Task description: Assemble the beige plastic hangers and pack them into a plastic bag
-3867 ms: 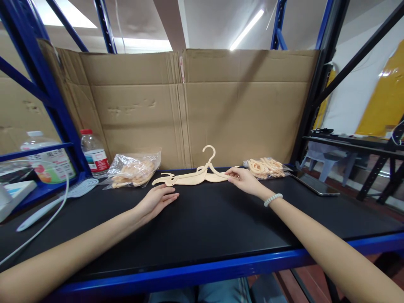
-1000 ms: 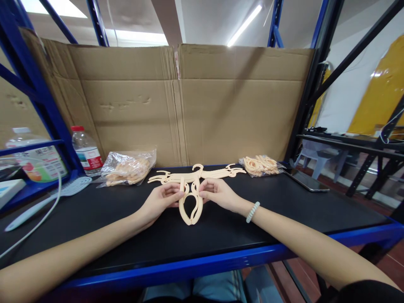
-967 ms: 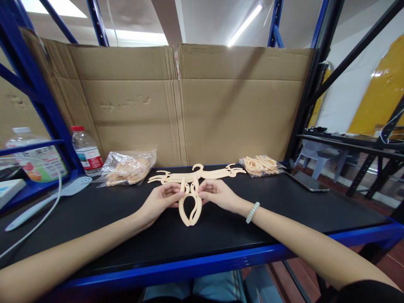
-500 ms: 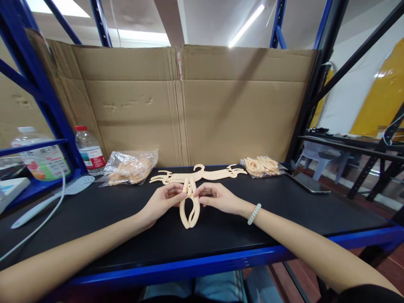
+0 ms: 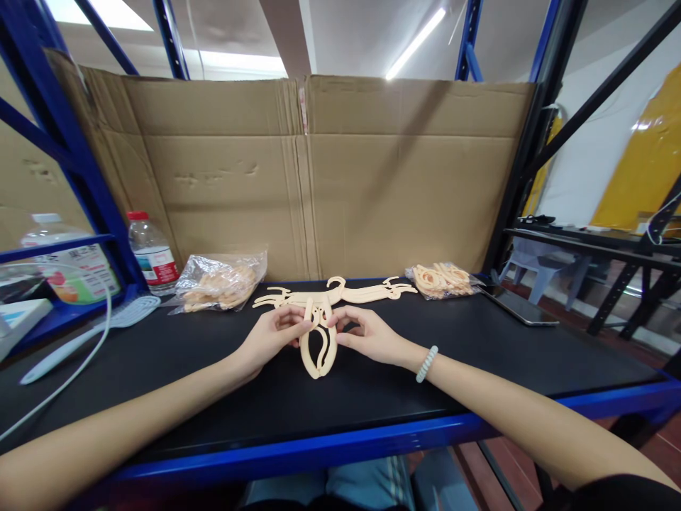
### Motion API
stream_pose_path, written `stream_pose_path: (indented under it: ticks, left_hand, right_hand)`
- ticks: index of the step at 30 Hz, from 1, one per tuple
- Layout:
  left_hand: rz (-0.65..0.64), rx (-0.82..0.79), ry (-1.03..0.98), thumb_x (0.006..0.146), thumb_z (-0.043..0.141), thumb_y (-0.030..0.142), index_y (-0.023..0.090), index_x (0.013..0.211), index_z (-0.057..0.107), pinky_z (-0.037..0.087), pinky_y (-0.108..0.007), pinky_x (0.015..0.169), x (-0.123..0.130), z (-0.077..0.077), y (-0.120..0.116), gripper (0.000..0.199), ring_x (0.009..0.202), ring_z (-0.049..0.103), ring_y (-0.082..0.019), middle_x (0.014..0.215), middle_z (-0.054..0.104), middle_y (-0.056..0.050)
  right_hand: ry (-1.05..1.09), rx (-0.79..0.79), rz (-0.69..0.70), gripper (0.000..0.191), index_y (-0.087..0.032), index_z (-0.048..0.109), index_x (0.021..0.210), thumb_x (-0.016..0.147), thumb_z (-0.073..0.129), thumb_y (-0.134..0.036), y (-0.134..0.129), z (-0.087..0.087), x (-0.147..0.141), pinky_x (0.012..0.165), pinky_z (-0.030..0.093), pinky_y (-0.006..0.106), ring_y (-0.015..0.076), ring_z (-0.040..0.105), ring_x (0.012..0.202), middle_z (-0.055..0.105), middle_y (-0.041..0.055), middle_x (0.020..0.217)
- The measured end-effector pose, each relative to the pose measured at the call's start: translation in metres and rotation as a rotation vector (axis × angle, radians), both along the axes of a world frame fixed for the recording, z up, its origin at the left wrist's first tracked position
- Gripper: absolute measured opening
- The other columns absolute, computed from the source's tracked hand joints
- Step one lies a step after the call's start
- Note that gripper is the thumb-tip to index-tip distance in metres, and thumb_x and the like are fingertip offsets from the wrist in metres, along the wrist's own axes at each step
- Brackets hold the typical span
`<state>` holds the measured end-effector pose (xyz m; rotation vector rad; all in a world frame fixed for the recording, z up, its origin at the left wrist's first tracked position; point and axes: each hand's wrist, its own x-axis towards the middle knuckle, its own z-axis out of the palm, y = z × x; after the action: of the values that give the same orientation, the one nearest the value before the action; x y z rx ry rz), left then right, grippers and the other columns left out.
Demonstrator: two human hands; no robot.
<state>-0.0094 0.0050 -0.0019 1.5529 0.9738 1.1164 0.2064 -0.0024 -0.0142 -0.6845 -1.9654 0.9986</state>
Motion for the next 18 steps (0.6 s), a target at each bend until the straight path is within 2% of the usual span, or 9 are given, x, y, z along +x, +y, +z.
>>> stream_pose_path:
  ticks: [11,18]
  left_hand:
    - [0.044,-0.041,0.02,0.063,0.076,0.026,0.012,0.079,0.063,0.05,-0.021,0.049,0.0,-0.0016,0.0025,0.026,0.058,0.06,-0.012,0.067,0.064,-0.002]
    - [0.006,-0.051,0.067,0.066,0.076,0.028,0.01,0.094,0.065,0.053,-0.023,0.055,-0.0006,-0.0061,0.0032,0.035,0.064,0.065,-0.015,0.074,0.069,-0.006]
  right_hand:
    - [-0.008,-0.004,-0.028,0.027,-0.019,0.059,0.101,0.081,0.064,-0.037,0.0014,-0.0015,0.0007,0.086,0.049,0.036,0.017,0.055,0.093,0.059,0.0056,0.1]
    - [-0.153,0.044,0.124,0.039,-0.022,0.053,0.123,0.087,0.056,-0.036,-0.0006,0.002,0.0028,0.092,0.046,0.038,0.0194,0.055,0.108,0.058,0.0071,0.119]
